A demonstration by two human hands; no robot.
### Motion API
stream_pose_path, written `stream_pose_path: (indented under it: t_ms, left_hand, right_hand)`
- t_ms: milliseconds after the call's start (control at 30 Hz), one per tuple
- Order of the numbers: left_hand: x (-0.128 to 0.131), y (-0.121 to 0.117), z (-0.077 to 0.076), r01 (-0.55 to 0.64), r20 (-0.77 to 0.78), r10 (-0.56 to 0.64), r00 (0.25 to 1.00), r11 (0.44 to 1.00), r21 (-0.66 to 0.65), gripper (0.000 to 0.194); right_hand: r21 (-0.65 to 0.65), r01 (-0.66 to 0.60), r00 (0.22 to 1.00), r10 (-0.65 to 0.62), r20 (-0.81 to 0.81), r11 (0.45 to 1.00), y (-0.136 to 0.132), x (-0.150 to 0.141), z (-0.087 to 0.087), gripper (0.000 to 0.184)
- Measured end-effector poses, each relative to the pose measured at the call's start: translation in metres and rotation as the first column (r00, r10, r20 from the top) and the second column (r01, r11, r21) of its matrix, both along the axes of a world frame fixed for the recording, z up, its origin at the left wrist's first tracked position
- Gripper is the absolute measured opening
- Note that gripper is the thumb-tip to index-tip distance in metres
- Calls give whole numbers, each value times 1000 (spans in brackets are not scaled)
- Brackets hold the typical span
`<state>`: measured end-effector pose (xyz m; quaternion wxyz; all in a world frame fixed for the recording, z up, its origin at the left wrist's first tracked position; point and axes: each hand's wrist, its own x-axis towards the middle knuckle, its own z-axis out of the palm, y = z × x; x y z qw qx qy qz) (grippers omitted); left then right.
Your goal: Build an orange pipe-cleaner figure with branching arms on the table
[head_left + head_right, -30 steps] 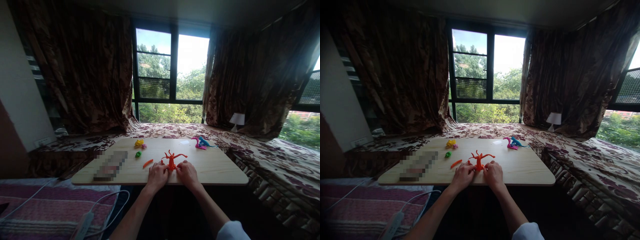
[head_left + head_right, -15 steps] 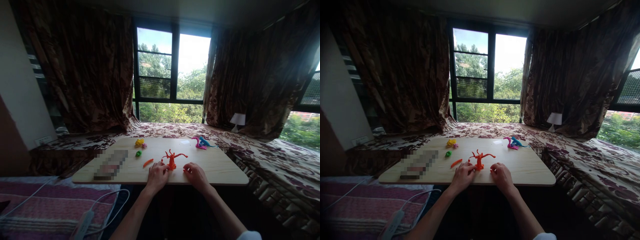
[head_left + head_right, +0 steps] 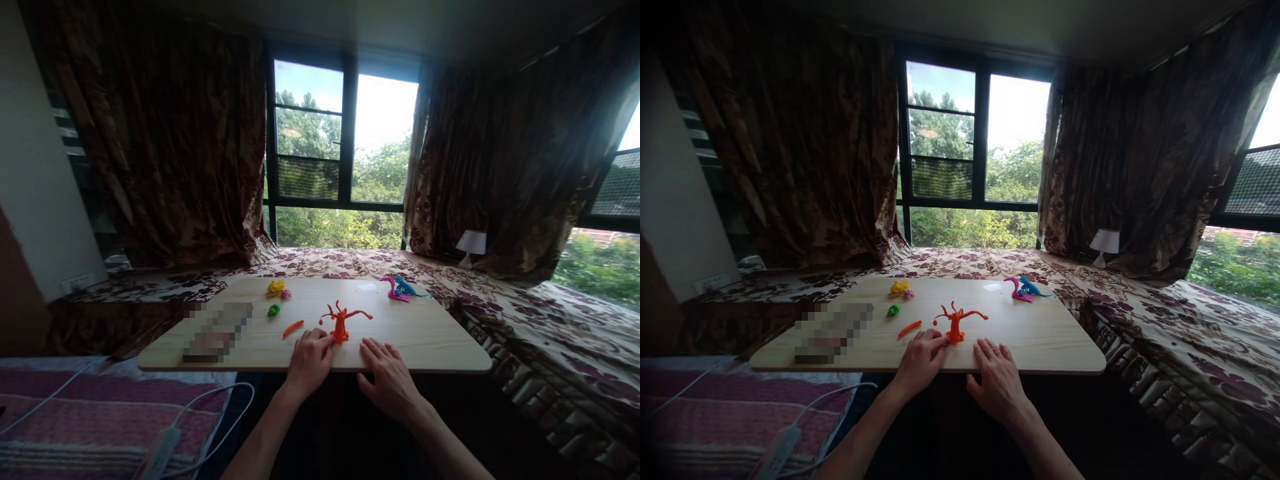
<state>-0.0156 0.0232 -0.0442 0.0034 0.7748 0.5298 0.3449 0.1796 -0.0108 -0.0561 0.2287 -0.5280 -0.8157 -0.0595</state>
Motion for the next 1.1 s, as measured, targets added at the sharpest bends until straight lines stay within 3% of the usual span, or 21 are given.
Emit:
stream_pose_path:
  t_ms: [133,233,333,500,767,967,1100]
  left_hand:
    - [0,-5,0,3,-7,-3,1000,1000,10,29]
    - [0,-7,-1,-3,-8,3,1000,1000,13,29]
    - [0,-6,-2,-3,-6,4,1000,1000,21,30]
    - [-3,-5,-2,35,2,-35,999,999,35,30]
    - [-3,-3,-6,43,52,-46,998,997,71,27]
    - [-6,-1,-5,63,71,-67,995,996,69,27]
    - [-6,-1,-6,59,85,-67,994,995,85,26]
  right_hand:
    - [6,68,997,-68,32,998,-7,7,-11,61]
    - [30,28,998,-30,61,999,-15,5,-16,62]
    - [29,2,998,-4,68,1000,-12,-2,-15,64]
    - [-3,96,994,-96,52,995,7,2,-12,68]
    - [3,-24,995,23,98,1000,-11,0,-15,71]
    - [-18,92,992,-90,88,996,7,-1,-10,68]
    - [32,81,990,-84,114,996,-8,3,-20,70]
